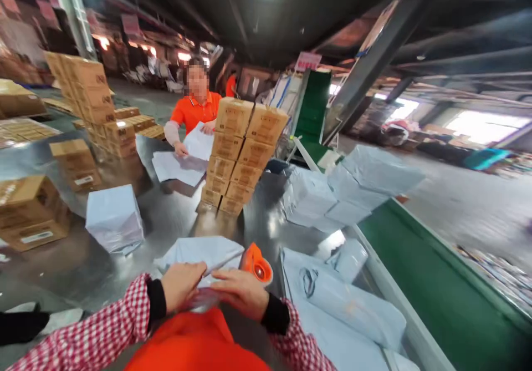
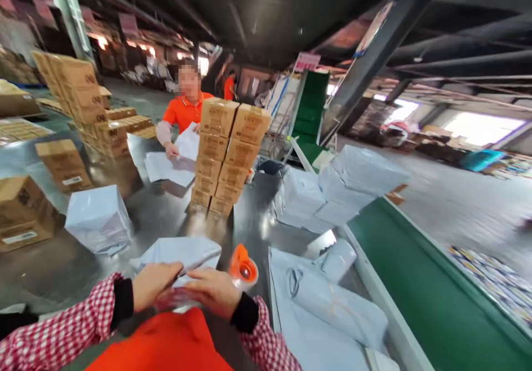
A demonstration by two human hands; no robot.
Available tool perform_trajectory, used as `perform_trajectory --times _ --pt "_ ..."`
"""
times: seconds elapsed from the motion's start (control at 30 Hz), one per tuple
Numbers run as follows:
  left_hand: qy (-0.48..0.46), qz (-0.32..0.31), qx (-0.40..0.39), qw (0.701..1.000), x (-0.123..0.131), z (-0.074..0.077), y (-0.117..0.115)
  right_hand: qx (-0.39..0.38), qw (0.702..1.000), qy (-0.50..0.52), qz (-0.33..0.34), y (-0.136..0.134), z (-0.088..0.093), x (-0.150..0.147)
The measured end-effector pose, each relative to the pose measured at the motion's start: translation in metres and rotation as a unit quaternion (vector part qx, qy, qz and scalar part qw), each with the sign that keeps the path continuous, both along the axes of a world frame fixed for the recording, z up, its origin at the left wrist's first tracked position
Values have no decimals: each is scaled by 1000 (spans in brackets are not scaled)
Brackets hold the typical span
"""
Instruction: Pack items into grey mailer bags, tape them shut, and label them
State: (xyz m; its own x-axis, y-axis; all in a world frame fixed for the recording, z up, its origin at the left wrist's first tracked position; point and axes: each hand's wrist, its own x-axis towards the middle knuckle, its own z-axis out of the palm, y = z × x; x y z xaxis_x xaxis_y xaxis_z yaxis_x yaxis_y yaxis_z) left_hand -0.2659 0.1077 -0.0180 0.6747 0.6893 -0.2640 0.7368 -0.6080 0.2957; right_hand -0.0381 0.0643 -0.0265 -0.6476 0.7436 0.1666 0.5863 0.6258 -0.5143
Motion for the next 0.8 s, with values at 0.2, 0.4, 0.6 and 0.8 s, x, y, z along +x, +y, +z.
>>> perform_trajectory --times 0.2,0.4,0.6,0.8 --pt "-8 -53 -6 999 -2 -4 8 -123 867 329 -353 10 5 36" --pt "2 -71 24 997 1 -7 8 -430 803 185 -368 59 0 33" --pt "25 -91 96 991 1 -15 2 -467 805 222 -292 58 -6 48" --pt "10 -130 150 980 -7 -26 -2 -379 846 257 -275 53 -54 52"
